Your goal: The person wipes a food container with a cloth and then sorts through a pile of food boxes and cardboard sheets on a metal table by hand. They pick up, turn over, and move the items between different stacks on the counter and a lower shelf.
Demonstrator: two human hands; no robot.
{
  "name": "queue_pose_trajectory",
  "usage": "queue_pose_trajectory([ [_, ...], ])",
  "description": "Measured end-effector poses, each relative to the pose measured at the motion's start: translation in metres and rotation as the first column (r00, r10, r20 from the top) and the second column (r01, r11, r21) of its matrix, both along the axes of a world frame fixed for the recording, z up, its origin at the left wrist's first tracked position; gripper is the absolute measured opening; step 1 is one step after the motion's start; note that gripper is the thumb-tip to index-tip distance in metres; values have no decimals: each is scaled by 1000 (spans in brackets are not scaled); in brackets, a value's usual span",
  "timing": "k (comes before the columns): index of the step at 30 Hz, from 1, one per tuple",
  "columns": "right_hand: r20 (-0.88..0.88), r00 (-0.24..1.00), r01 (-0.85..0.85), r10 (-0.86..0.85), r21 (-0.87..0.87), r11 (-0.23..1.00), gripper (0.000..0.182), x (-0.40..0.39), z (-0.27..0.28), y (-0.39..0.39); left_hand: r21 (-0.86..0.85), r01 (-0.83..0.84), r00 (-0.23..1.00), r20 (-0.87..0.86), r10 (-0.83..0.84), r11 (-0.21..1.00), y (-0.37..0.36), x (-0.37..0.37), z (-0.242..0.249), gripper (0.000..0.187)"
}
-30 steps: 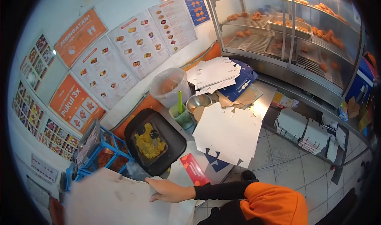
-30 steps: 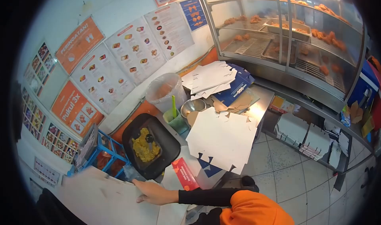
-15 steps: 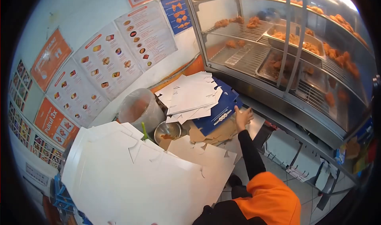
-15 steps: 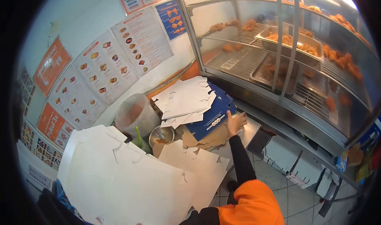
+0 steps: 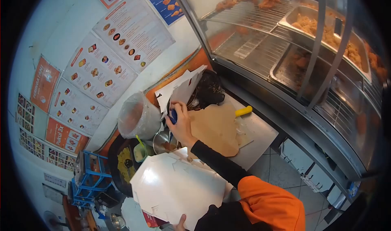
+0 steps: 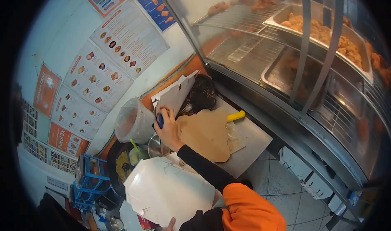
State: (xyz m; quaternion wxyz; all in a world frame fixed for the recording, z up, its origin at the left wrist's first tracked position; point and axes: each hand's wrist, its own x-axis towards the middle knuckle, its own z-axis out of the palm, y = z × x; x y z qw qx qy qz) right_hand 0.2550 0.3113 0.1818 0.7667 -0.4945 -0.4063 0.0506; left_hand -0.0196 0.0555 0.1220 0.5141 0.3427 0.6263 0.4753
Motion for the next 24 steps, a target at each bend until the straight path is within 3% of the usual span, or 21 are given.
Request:
queue_pose_trajectory([
  [3,-107,993,52,-51,5,999,55,25,6,-14,-34,-14,1000,6,14,999,-7,10,-8,57],
  [5,-13,990,139,-141,-94,986,64,61,-6,-37,-50,-29,999,16,30,998,-9,13,-13,57],
  [6,112,981,183,-161,-235,954,75,81,-25,-49,-57,-36,999,25,38,998,-11,14,-15,58],
  [7,286,945,291,-158,-518,805,85,101,-30,-71,-63,-44,998,31,46,997,-12,14,-18,58],
  [8,380,899,418,-219,-593,688,94,112,-44,-77,-70,-57,997,39,60,996,-14,14,-20,58],
  [9,509,801,597,-317,-638,486,98,112,-36,-87,-74,-70,996,48,74,995,-15,14,-22,58],
  [10,655,699,702,-288,-550,453,100,118,-37,-91,-79,-80,995,57,84,994,-17,15,-25,58],
  [11,659,700,696,-274,-545,467,100,121,-38,-90,-85,-90,993,68,96,992,-18,15,-26,58],
  [13,730,659,348,180,-508,788,99,123,-37,-83,-93,-104,990,86,112,990,-21,16,-28,58],
  [14,714,611,150,342,-529,836,95,122,-47,-69,-97,-109,989,94,118,989,-21,17,-29,59],
  [15,777,470,132,419,-531,837,97,118,-47,-60,-100,-117,987,101,127,988,-22,18,-28,59],
  [17,949,-1,250,316,-306,919,73,114,-42,-45,-106,-131,983,117,144,986,-26,18,-30,59],
  [18,949,-9,242,315,-303,922,73,115,-53,-25,-109,-138,980,130,152,984,-26,18,-30,59],
  [20,817,-26,287,577,-546,787,37,118,-80,27,-79,-146,980,125,156,986,-29,9,-46,58],
  [21,948,-93,177,305,-285,942,15,124,-68,39,-50,-144,982,115,149,988,-29,5,-50,58],
  [22,932,-86,213,353,-329,920,15,130,-45,57,-46,-153,980,120,157,987,-29,4,-51,58],
  [23,960,-44,110,275,-269,957,17,145,-17,69,-35,-172,980,94,174,985,-31,4,-52,58],
  [24,912,51,259,406,-405,877,20,148,23,77,-28,-191,979,66,192,981,-34,4,-52,58],
])
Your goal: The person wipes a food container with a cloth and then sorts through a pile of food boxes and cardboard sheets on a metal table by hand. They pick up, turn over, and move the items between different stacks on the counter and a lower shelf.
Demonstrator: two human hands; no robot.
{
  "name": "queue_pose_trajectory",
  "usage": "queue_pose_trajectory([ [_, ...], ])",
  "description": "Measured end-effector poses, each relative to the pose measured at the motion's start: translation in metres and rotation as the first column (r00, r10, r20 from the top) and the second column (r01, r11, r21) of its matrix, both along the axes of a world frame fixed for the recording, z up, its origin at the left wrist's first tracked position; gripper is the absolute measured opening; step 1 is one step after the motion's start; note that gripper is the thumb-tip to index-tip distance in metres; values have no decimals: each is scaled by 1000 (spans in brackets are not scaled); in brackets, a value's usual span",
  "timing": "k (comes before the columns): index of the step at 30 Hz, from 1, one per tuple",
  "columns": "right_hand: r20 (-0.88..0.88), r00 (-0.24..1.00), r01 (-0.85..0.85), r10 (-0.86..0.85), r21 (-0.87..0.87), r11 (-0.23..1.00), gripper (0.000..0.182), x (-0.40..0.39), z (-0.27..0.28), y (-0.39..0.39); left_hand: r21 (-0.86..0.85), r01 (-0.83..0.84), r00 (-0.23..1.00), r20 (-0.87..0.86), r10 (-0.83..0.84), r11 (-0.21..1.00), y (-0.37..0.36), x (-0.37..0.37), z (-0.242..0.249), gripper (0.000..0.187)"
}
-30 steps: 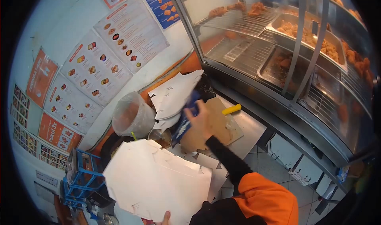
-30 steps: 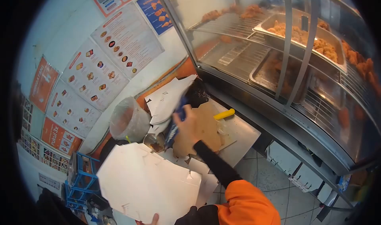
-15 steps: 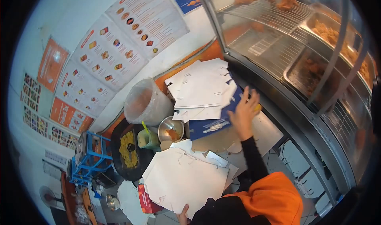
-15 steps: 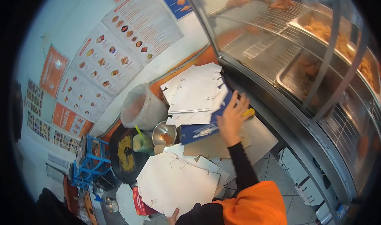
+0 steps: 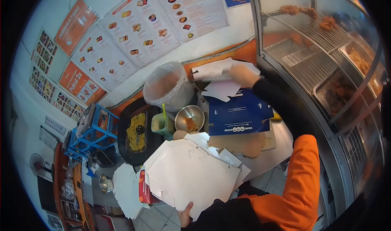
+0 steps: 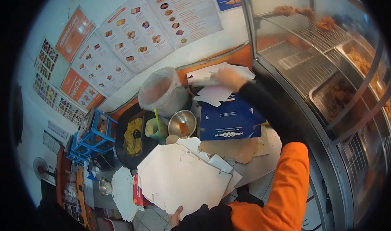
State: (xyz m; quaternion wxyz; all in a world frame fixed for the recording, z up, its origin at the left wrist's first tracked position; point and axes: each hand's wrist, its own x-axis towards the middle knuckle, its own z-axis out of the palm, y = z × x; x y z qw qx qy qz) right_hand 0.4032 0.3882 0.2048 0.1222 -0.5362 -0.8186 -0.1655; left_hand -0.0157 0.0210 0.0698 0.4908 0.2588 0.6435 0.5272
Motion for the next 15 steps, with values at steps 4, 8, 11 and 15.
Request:
queue_pose_trajectory([
  [4,-189,982,30,-28,8,1000,34,44,68,40,99,26,994,101,-37,995,-10,-23,-21,57],
  [8,-386,922,-32,22,-19,999,41,77,86,39,77,-107,989,114,98,991,-16,-27,-19,58],
  [11,-536,842,-75,61,-5,997,45,93,83,31,73,-151,984,105,143,986,-18,-33,-15,59],
  [15,-486,831,-164,270,249,954,46,89,76,8,70,-187,979,94,180,980,-20,-41,-8,59],
])
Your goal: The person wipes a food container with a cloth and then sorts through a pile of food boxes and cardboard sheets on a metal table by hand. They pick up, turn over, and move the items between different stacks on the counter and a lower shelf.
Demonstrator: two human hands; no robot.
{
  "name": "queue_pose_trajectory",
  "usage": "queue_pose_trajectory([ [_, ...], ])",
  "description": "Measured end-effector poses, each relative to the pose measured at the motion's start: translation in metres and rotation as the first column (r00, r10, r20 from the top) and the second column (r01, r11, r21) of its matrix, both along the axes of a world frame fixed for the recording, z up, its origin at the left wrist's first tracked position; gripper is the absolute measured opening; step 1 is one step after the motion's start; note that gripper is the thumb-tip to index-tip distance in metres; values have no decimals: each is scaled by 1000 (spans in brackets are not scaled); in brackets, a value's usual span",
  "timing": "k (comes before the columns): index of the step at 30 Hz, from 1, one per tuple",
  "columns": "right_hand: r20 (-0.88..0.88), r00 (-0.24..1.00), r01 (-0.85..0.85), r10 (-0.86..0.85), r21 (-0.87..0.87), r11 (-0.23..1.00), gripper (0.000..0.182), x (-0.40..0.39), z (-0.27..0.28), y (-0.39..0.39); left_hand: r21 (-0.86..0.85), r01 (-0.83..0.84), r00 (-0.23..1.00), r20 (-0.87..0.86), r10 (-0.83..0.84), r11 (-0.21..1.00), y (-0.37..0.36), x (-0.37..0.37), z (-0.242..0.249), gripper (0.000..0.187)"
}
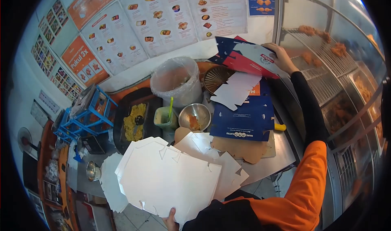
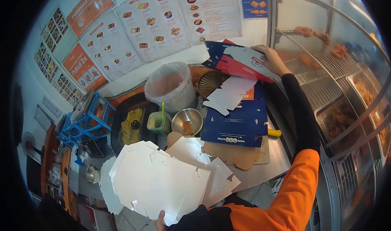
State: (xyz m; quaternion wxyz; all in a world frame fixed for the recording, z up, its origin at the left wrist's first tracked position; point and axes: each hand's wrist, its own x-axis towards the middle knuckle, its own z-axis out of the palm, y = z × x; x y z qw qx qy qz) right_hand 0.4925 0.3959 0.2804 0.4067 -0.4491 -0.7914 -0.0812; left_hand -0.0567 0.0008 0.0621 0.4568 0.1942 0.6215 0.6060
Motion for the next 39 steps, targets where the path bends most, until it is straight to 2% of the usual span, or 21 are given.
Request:
queue_pose_trajectory([
  [4,-102,995,14,-17,-25,1000,43,7,-16,-16,-18,-17,1000,8,17,1000,-3,0,1,60],
  [6,-281,956,30,-87,-200,979,45,30,-32,-17,-35,-12,1000,13,13,999,-5,2,-1,60],
  [7,-273,959,25,-81,-204,979,45,41,-42,-19,-43,-9,1000,17,10,999,-7,3,-3,61],
  [9,-400,881,140,-253,-291,947,38,56,-57,-25,-60,-5,1000,28,6,998,-7,7,-6,61],
  [10,-390,887,135,-247,-294,946,38,56,-57,-31,-68,-2,1000,31,4,998,-7,8,-6,61],
  [12,-344,938,-120,-29,-404,907,36,54,-52,-44,-86,5,999,38,-1,996,-8,11,-7,61],
  [16,-276,961,-116,-26,-484,867,32,31,-56,-66,-107,11,999,49,-6,994,-8,14,-9,62],
  [20,-331,941,-150,-66,-586,796,35,14,-57,-78,-129,28,999,48,-22,991,-10,13,-10,63],
  [22,-98,993,-113,58,-794,597,32,-1,-44,-88,-134,32,999,43,-26,991,-9,13,-11,63],
  [24,186,944,73,273,-923,377,40,-23,-32,-91,-136,39,999,32,-34,990,-11,12,-10,64],
  [26,199,931,18,306,-863,506,53,-45,-53,-81,-137,54,999,13,-52,989,-11,10,-12,64],
  [28,153,959,-83,240,-657,749,47,-99,-69,-66,-126,79,996,-27,-83,989,-13,6,-20,65],
  [29,39,991,-83,124,-546,834,38,-128,-90,-56,-125,89,995,-34,-94,988,-12,6,-20,65],
  [30,91,995,4,44,-463,887,33,-153,-113,-40,-121,105,992,-54,-112,987,-10,7,-19,65],
  [31,292,952,201,-92,-370,907,31,-182,-125,-33,-141,73,997,16,-72,987,-2,16,3,72],
  [33,504,785,314,-359,176,933,29,-218,-157,-8,-75,26,994,112,-18,997,-2,20,-8,67],
  [34,503,789,303,-352,180,936,29,-218,-172,14,-15,-22,979,202,25,1000,-3,21,-11,62],
  [35,562,755,459,-338,-86,884,28,-217,-189,41,-11,-34,979,200,36,999,-3,22,-1,62],
  [36,615,729,585,-301,-330,741,26,-216,-195,58,-59,35,996,78,-30,998,-1,24,18,66],
  [37,521,763,567,-382,-257,782,23,-213,-186,60,-116,94,994,-41,-100,989,-1,24,28,70],
  [39,281,832,536,-479,-181,825,19,-194,-160,59,-126,60,997,-36,-65,990,-12,19,15,72],
])
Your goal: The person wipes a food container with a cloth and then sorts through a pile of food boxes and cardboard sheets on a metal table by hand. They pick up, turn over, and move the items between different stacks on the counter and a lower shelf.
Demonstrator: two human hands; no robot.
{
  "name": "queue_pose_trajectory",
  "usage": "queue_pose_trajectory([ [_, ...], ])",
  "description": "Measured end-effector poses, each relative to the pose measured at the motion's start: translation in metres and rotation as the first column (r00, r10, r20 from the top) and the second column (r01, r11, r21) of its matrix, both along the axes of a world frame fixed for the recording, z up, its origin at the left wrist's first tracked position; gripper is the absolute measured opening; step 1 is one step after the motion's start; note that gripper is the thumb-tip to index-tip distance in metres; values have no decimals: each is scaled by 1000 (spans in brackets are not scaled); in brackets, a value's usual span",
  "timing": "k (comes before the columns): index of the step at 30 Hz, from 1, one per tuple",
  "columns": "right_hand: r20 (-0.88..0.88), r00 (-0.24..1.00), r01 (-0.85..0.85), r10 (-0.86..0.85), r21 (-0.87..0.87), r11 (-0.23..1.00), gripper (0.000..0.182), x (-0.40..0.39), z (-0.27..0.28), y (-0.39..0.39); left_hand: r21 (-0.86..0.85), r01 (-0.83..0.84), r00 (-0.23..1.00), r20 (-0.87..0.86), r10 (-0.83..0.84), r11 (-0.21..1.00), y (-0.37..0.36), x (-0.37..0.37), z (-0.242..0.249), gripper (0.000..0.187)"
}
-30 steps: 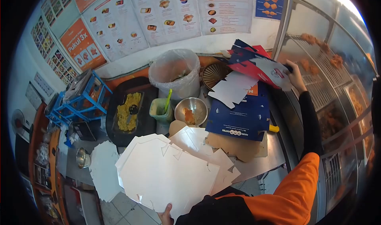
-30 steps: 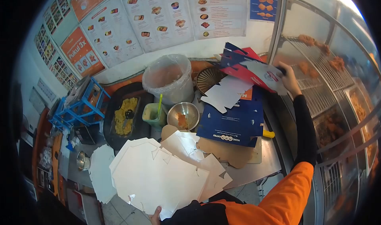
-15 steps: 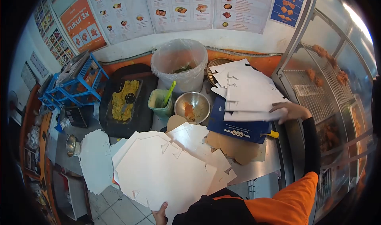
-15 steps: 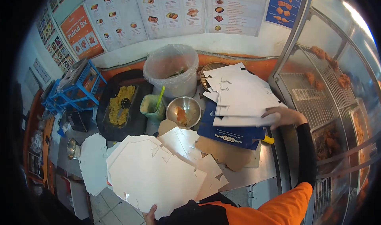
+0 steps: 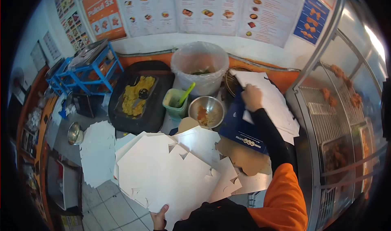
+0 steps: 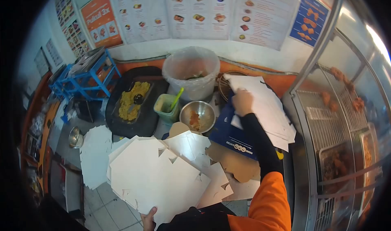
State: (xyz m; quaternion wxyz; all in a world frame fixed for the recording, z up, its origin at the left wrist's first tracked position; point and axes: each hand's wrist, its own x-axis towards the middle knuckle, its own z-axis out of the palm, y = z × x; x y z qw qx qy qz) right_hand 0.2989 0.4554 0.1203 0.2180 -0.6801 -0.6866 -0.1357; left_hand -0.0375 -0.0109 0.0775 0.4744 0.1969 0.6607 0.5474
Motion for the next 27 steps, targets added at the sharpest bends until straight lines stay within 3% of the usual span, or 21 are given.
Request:
queue_pose_trajectory([
  [1,-120,993,10,-1,73,997,19,13,18,-4,-17,-16,1000,7,16,1000,-6,0,-6,73],
  [3,-440,898,-86,29,-110,990,26,35,57,-3,52,-133,986,103,128,990,-10,4,-4,69],
  [4,-430,902,-98,39,-117,988,26,47,55,6,118,-234,959,191,209,965,-10,6,-2,66],
  [6,-444,856,-403,264,-253,880,39,61,41,22,150,-245,956,203,213,958,-3,6,9,66],
  [7,-442,849,-446,289,-307,841,47,48,42,18,188,-244,957,205,205,951,-1,4,14,67],
  [9,-416,840,-459,348,-203,865,49,12,56,-21,181,-220,965,183,187,959,2,-3,17,64],
  [11,-685,606,-685,405,-191,703,63,-23,79,-76,228,-85,989,137,55,970,10,-10,31,59],
  [13,-927,246,-894,283,-104,436,69,-41,76,-138,280,-2,995,94,-25,960,15,-22,33,54],
  [15,-985,108,-956,131,-67,286,76,-58,83,-206,297,266,962,-28,-270,917,17,-35,39,52],
  [17,-930,245,-930,273,-147,336,74,-65,74,-256,294,341,938,-40,-345,893,18,-39,49,51],
  [18,-932,245,-925,268,-141,354,74,-64,69,-285,325,456,889,-131,-438,828,18,-41,49,52],
  [20,-956,31,-740,-292,-218,636,68,-66,60,-341,341,569,822,-218,-526,748,15,-50,38,52],
  [22,-971,49,-677,-235,-206,707,67,-71,56,-380,199,850,509,-547,-664,488,5,-65,24,55],
  [23,-981,76,-613,-178,-186,768,66,-73,53,-401,190,851,507,-536,-675,489,-7,-65,23,55],
  [25,-974,28,-590,-225,-198,783,69,-73,45,-441,221,725,686,-147,-712,652,-31,-53,25,60],
  [27,-1000,22,-589,-6,-18,808,66,-68,23,-488,171,801,593,-367,-717,574,-61,-52,21,64],
])
